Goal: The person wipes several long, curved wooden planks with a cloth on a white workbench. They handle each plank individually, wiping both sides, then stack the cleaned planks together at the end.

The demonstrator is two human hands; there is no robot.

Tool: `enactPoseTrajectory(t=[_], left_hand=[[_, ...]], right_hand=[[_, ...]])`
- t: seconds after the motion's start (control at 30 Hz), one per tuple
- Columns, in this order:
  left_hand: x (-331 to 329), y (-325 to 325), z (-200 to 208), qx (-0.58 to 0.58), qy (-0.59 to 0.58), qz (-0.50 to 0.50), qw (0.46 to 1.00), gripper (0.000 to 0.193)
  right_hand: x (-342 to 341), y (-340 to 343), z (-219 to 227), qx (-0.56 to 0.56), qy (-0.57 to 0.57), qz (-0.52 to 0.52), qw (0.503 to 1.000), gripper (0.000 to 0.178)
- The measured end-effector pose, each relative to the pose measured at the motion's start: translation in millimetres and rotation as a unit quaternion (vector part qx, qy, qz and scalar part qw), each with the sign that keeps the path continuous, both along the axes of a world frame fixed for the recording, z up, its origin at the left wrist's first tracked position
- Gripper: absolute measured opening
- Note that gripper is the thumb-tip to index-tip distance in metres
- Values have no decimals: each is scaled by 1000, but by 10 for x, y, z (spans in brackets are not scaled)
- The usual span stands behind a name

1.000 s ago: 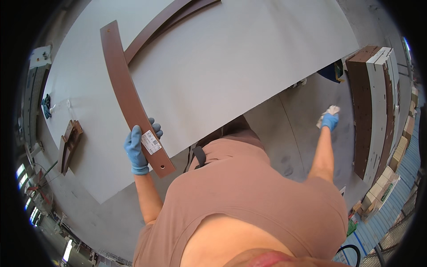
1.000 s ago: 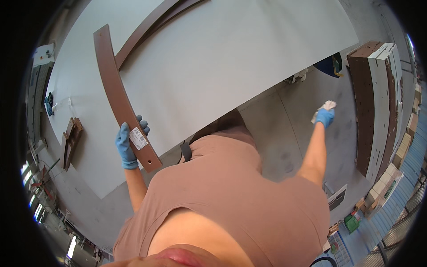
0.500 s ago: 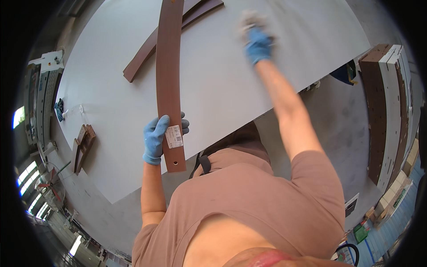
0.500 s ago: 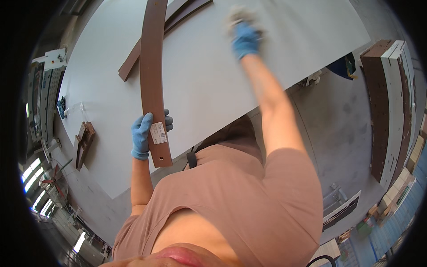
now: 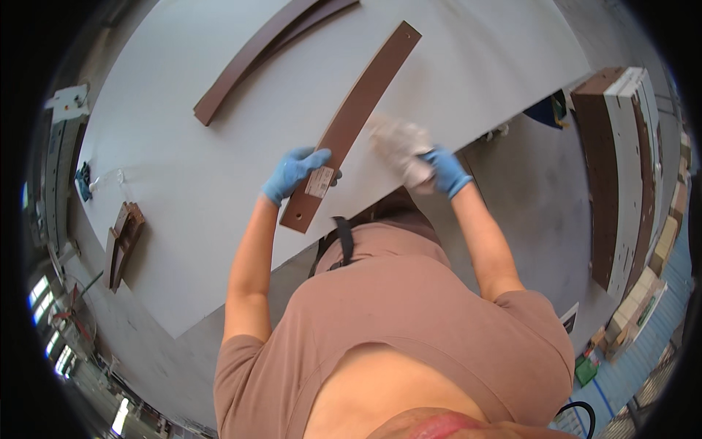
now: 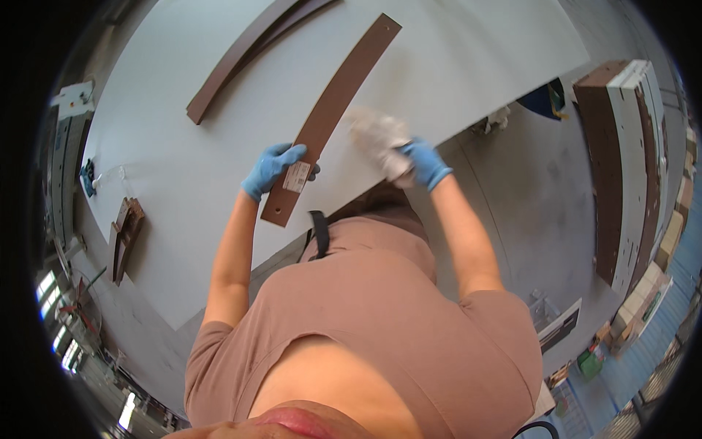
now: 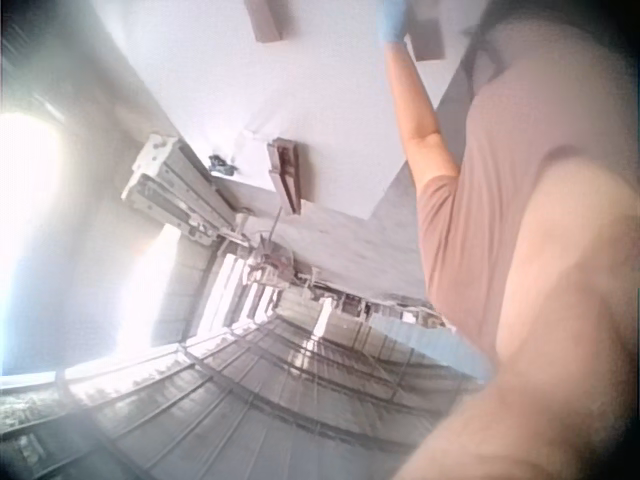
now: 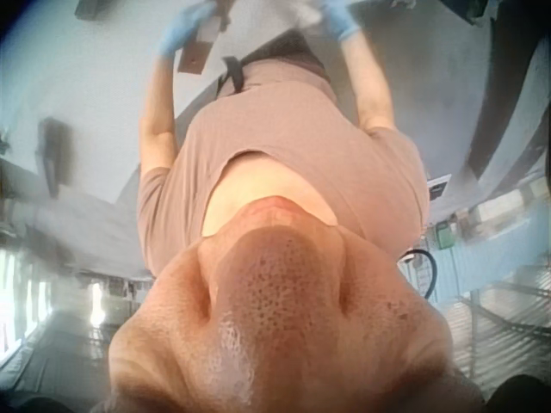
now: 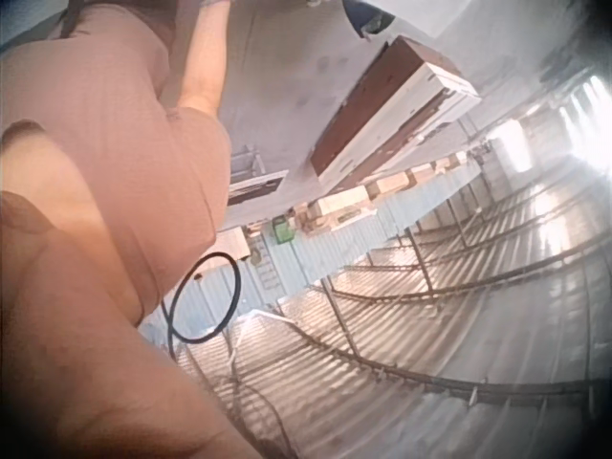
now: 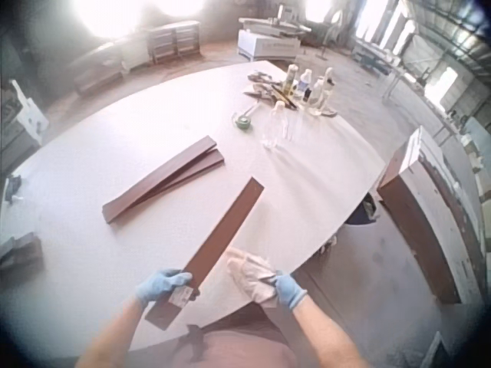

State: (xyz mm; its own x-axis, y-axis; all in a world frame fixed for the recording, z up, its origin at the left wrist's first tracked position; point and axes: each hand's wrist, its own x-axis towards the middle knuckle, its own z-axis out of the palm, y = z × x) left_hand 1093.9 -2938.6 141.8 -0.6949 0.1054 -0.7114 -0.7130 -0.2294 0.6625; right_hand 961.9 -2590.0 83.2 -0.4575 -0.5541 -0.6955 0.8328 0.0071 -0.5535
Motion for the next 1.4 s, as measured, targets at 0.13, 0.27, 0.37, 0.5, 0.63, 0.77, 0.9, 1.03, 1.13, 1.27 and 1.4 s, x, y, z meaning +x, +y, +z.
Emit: enactPoseTrajectory(t=[0.13,0.27,0.37,0.5,0.63,0.77,0.9,1.03,1.13,1.27,1.4], left_hand=[[-346,269,-372,36,2,-72,997,60],[-508,455,-564,-176,11,-107,978,50],[-510,507,-607,-317,53,-59,945,43],[-579,615,-514,-446,89,35,890,43],[-987,1049,-179,-748,207,68,628,59],[-1577,1990,151,-322,224,152,907,69],[-2031,2798,224,-87,170,291,937,69],[-2252,2898,165,-97,141,274,947,60],[-2367,2902,54,-98,113,319,936,55],[-2464,2798,-97,-81,128,342,928,55],[-2566,2624,-112,-64,134,367,918,54]], right_hand=[[-220,754,95,36,145,-246,958,44],[-274,721,150,82,212,-294,928,44],[-402,523,299,21,156,-330,931,49],[-714,372,466,12,148,-279,949,70],[-1060,317,503,27,110,-263,958,75],[-1244,275,465,82,251,-137,955,78],[-1312,299,357,34,147,-85,985,62],[-1467,360,223,91,78,-136,983,43],[-1620,355,190,83,82,-154,981,38],[-1769,262,228,55,88,-173,980,45],[-1877,156,190,40,69,-198,977,59]])
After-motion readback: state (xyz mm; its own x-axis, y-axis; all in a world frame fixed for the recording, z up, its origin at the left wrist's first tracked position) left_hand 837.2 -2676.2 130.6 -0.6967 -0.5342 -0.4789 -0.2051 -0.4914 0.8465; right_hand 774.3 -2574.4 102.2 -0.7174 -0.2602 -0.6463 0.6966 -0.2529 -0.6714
